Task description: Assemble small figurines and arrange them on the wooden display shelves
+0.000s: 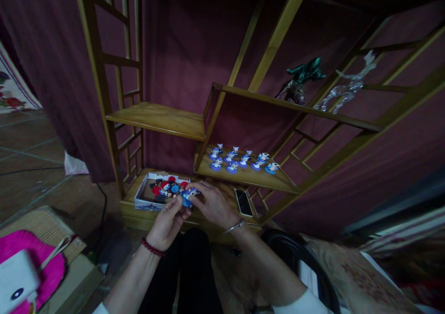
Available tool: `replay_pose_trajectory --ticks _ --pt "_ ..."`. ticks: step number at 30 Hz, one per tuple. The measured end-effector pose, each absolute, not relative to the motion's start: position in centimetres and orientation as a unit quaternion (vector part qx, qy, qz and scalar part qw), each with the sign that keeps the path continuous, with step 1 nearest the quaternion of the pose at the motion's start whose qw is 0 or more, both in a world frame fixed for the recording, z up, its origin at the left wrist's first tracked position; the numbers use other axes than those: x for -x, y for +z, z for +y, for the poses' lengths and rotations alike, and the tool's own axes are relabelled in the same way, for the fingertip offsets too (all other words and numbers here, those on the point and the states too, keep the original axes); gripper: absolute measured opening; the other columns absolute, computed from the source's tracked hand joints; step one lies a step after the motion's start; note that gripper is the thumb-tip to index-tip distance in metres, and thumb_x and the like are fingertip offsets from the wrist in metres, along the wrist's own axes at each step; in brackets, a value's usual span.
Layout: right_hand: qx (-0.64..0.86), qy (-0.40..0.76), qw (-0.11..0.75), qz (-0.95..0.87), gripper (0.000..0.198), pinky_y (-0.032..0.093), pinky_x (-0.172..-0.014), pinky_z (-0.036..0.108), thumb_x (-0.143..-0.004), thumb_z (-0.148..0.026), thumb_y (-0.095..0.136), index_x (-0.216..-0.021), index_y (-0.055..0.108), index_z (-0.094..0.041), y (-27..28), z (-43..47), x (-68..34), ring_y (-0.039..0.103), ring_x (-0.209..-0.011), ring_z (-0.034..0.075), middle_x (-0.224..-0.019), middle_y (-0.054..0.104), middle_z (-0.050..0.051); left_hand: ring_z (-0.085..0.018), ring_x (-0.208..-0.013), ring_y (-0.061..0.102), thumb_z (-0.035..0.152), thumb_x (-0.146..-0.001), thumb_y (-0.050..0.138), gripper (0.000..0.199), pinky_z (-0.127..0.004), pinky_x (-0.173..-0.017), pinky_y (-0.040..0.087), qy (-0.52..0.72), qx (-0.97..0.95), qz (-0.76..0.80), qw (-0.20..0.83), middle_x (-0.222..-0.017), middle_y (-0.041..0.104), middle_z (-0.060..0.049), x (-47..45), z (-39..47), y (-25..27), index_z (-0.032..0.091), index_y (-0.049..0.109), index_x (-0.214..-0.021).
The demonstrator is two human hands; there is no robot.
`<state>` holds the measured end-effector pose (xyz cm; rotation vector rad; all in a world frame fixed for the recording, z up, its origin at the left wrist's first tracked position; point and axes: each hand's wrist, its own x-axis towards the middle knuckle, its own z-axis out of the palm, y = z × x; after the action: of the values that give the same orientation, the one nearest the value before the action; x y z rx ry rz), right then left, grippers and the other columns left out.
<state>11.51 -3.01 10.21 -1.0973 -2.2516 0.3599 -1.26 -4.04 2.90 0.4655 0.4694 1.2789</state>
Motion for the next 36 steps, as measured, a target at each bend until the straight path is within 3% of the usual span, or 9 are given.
replay_pose_trajectory --ticks 7,11,20,26,36 --pt "0.452 0.154 0.348 -0.806 0.030 0.042 -0.079 0.029 -0.075 -0.022 0.055 -0.104 0.048 -0.023 10.0 -2.9 -12.8 0.054 -0.086 0.014 -0.095 0.059 0.000 -0.009 -0.055 0.055 0.027 -0.066 0.066 0.017 -0.020 -0.053 0.044 0.584 -0.198 0.203 0.761 -0.065 0.061 0.000 0.2 -4.0 3.6 0.013 0.058 -0.072" --pt "0.448 0.183 0.379 -0.789 0.026 0.043 -0.076 0.026 -0.075 -0.023 0.055 -0.100 0.050 -0.022 9.6 -2.8 -13.5 0.055 -0.082 0.013 -0.090 0.059 -0.001 -0.010 -0.058 0.058 0.024 -0.069 0.064 0.013 -0.020 -0.054 0.046 0.568 -0.189 0.202 0.775 -0.065 0.061 -0.001 -0.5 -3.7 3.7 0.013 0.058 -0.075" --pt "0.435 0.268 0.443 -0.737 0.040 0.043 -0.086 0.029 -0.077 -0.023 0.051 -0.117 0.046 -0.024 7.8 -2.4 -15.2 0.055 -0.093 0.014 -0.105 0.058 0.001 -0.014 -0.068 0.062 0.019 -0.077 0.054 0.011 -0.023 -0.062 0.048 0.533 -0.204 0.204 0.795 -0.078 0.065 -0.005 -2.1 -2.8 4.0 0.013 0.057 -0.085" --pt "0.443 0.294 0.476 -0.700 0.046 0.043 -0.087 0.031 -0.075 -0.024 0.054 -0.120 0.044 -0.023 6.9 -2.5 -16.3 0.056 -0.094 0.015 -0.106 0.059 0.002 -0.013 -0.070 0.061 0.019 -0.073 0.059 0.007 -0.027 -0.068 0.048 0.532 -0.189 0.217 0.796 -0.075 0.064 -0.002 -3.6 -2.5 3.9 0.016 0.057 -0.080" --pt "0.485 0.254 0.494 -0.675 0.059 0.043 -0.089 0.033 -0.069 -0.025 0.060 -0.124 0.040 -0.024 4.8 -2.9 -19.7 0.053 -0.100 0.018 -0.115 0.055 0.004 -0.009 -0.062 0.058 0.019 -0.068 0.064 0.011 -0.023 -0.061 0.046 0.510 -0.196 0.239 0.803 -0.070 0.063 0.001 -7.4 -2.4 4.2 0.016 0.057 -0.074"
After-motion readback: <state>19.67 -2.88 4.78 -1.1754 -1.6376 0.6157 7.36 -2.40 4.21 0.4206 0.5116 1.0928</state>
